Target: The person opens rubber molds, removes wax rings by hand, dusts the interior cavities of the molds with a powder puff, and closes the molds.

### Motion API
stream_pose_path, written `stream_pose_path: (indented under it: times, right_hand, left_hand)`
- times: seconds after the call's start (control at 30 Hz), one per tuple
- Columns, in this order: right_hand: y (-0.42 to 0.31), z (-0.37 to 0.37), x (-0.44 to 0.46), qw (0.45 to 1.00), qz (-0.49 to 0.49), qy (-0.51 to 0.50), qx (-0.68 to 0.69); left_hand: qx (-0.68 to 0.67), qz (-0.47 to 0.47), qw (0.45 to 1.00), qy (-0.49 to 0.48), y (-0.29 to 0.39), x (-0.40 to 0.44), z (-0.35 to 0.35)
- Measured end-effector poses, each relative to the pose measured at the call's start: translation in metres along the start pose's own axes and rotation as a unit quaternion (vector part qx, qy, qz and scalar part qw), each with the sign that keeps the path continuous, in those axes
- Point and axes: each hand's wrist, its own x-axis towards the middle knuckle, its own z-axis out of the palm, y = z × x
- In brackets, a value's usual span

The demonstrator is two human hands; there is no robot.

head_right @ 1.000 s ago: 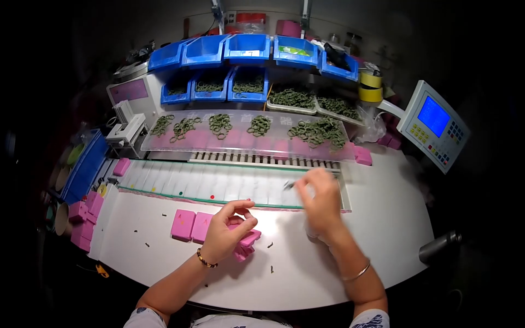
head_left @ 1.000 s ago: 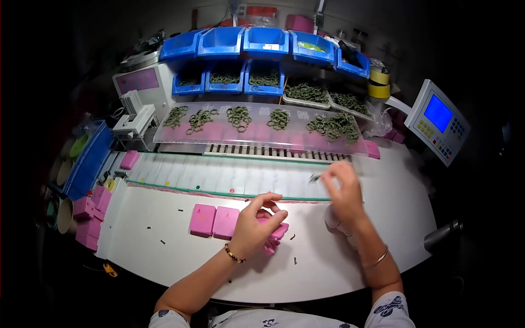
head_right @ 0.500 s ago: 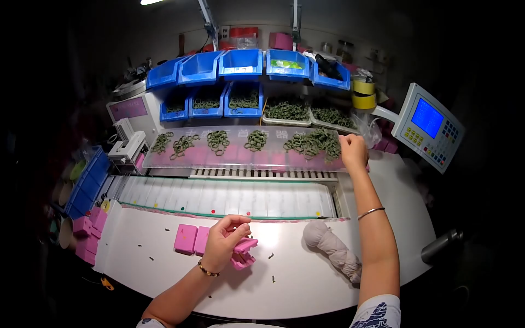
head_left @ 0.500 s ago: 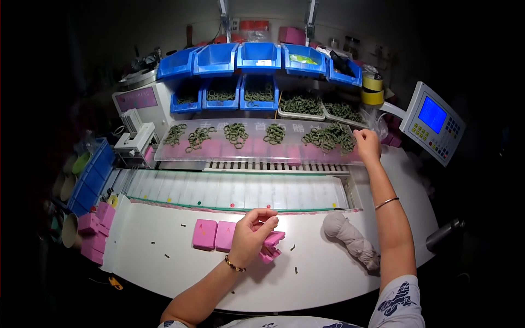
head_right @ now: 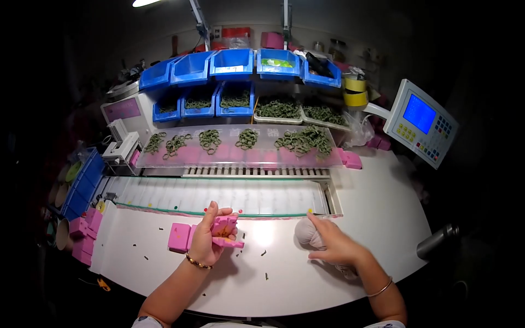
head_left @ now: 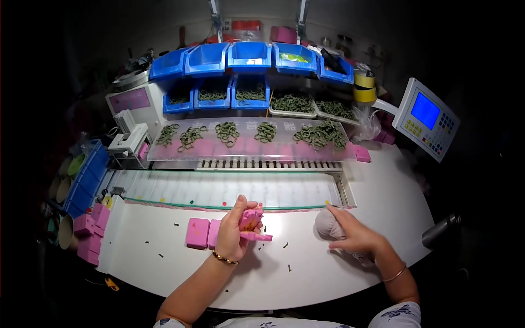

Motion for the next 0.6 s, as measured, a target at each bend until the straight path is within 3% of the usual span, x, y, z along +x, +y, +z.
stream_pose_path:
  times: [0.13, 0.23, 0.33, 0.4, 0.47, 0.53, 0.57, 0.6]
  right_hand:
    - [-0.02, 0.011, -0.009, 0.999, 0.012, -0.009, -0.052]
    - [-0.04, 0.004, -0.005, 0.977, -0.029, -0.046, -0.207]
    - [-0.06, -0.014, 0.005, 0.951, -0.103, 0.136, -0.258]
    - [-0.084, -0.03, 0.015, 0.913, -0.115, 0.311, -0.239]
    - [-0.104, -0.027, 0.016, 0.872, -0.118, 0.391, -0.269]
    - [-0.12, 0.018, 0.007, 0.895, -0.167, 0.144, -0.387]
    - [-0.116, 0.039, 0.003, 0.904, -0.217, 0.137, -0.34]
    - [-0.111, 0.05, 0.003, 0.908, -0.267, 0.131, -0.294]
  left_hand:
    - [0.082, -0.012, 0.994, -0.065, -0.009, 0.003, 0.012]
    - [0.086, -0.053, 0.987, -0.121, -0.013, -0.004, 0.021]
    - [0.068, -0.067, 0.992, -0.085, -0.014, -0.007, 0.021]
    - [0.049, -0.063, 0.995, -0.064, -0.017, -0.007, 0.021]
    - [0.03, -0.049, 0.997, -0.047, -0.023, -0.006, 0.021]
    - [0.23, 0.182, 0.95, -0.107, -0.038, -0.004, 0.024]
    - [0.197, 0.104, 0.968, -0.12, -0.025, -0.014, 0.036]
    - [0.226, 0.113, 0.96, -0.118, -0.029, -0.017, 0.031]
